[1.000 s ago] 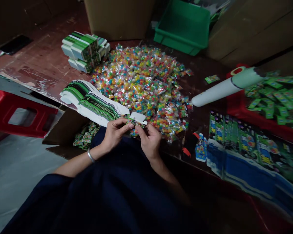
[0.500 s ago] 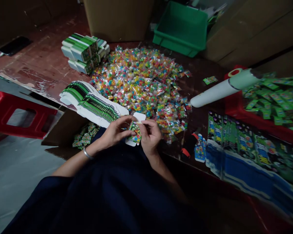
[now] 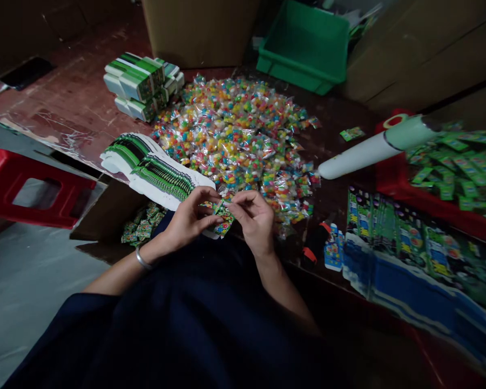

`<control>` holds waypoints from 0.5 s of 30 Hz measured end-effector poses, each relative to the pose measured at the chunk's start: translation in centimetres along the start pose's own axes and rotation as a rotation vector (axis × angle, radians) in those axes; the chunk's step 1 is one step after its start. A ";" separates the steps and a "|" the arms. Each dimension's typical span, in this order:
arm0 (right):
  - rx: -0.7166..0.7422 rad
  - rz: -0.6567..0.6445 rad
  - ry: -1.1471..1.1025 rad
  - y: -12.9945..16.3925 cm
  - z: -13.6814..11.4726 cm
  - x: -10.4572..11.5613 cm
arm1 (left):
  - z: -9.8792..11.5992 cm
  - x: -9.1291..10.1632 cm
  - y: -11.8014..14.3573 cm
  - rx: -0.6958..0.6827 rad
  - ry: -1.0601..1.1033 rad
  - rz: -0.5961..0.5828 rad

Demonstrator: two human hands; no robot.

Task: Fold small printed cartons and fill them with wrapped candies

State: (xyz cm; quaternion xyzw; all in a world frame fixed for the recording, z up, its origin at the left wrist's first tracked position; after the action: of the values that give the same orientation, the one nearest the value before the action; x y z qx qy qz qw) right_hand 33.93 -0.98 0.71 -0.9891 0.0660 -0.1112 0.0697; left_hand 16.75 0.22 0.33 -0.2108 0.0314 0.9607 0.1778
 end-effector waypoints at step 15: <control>-0.009 -0.016 0.042 -1.0 0.0 0.9 | 0.4 -0.4 0.8 -0.012 -0.134 -0.092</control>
State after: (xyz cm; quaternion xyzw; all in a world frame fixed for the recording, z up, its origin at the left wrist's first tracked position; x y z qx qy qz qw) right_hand 34.92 -0.15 1.06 -0.9874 0.0599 -0.1322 0.0628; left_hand 16.65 -0.60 0.88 -0.1484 0.0040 0.9636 0.2222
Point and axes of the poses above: each hand's wrist, its own y-axis away from the middle knuckle, its own x-axis out of the back of the hand, z = x × y, the point moved 3 cm from there along -y, towards the middle knuckle, and after that the axes turned 13 degrees about y, right-handed, at the moved point
